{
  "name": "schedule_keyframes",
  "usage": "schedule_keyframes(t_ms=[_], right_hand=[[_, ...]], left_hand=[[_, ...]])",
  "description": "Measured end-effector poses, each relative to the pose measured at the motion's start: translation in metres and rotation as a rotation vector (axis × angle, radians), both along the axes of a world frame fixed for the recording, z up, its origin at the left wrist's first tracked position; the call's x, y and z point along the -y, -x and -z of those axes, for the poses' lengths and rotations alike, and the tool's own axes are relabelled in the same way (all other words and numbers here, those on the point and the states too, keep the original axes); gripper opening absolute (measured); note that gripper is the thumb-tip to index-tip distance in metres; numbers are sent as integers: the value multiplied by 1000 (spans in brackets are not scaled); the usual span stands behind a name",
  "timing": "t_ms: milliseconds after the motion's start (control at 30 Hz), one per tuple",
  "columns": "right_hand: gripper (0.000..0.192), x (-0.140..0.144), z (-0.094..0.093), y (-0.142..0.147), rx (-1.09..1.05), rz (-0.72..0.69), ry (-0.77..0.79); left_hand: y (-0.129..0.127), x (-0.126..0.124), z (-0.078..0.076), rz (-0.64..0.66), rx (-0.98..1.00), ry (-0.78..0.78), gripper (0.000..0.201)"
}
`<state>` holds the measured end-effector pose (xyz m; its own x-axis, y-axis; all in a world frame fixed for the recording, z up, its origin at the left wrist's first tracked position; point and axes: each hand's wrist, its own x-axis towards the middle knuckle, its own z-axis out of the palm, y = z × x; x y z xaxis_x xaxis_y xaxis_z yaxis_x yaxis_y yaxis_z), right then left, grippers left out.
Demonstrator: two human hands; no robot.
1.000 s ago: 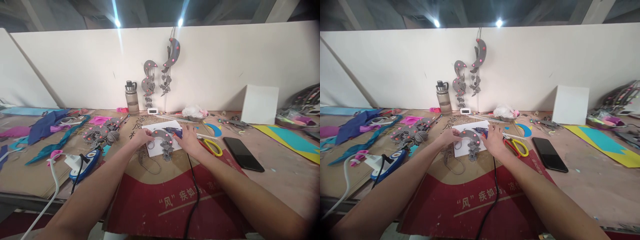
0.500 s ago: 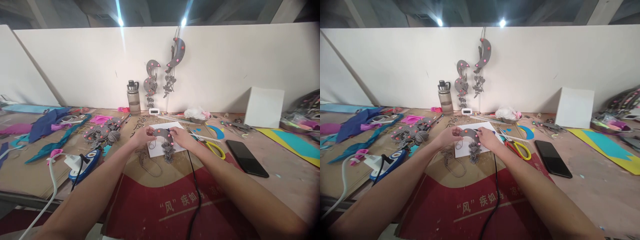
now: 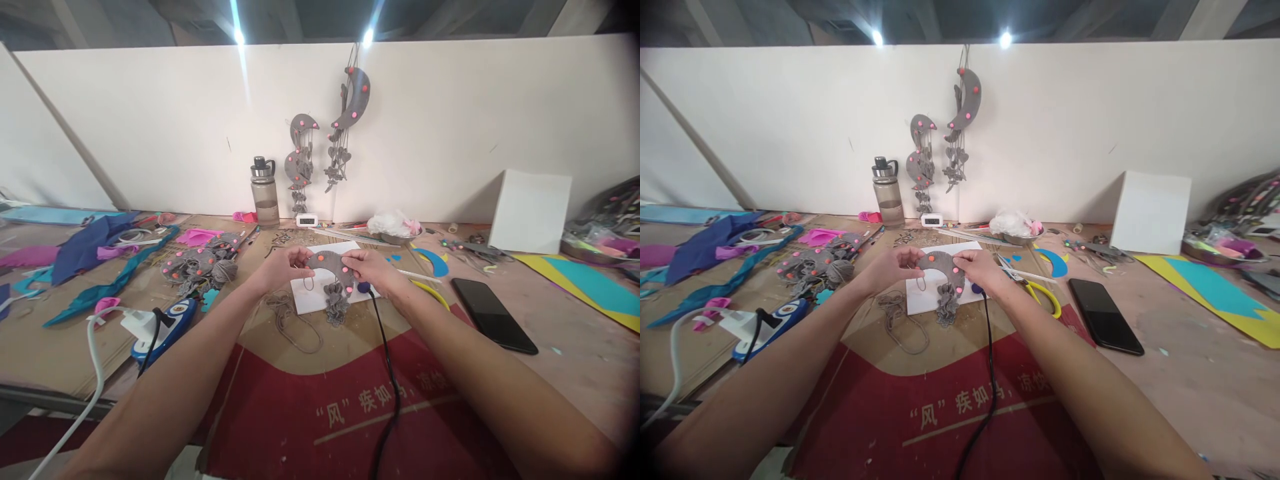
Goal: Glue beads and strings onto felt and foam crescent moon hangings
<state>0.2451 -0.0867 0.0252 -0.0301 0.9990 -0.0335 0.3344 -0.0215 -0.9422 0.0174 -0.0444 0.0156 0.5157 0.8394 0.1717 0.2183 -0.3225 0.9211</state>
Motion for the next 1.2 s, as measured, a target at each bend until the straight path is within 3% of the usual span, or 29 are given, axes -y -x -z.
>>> schedule_keyframes(t_ms=[200,400,667,867,967,1200], right_hand=[[21,7,-12,2,-127,-17,-22],[17,13,-19,6,-175,17,-49],[21,13,-18,6,-183,15,-42],[23,17,-22,8,-240,5,-15],[24,16,-22,7,-277,1,-32],[23,13,-25,4,-307,34,-76]], left_hand=[[3,6,-10,100,109,72,50],[4,10,-12,24,158,42,40],[2,7,-7,24,205,109,38],[-3,12,-9,83,396,265,57],[-5,16,-12,95,368,278,60],[-1,14,-13,64,240,192,39]])
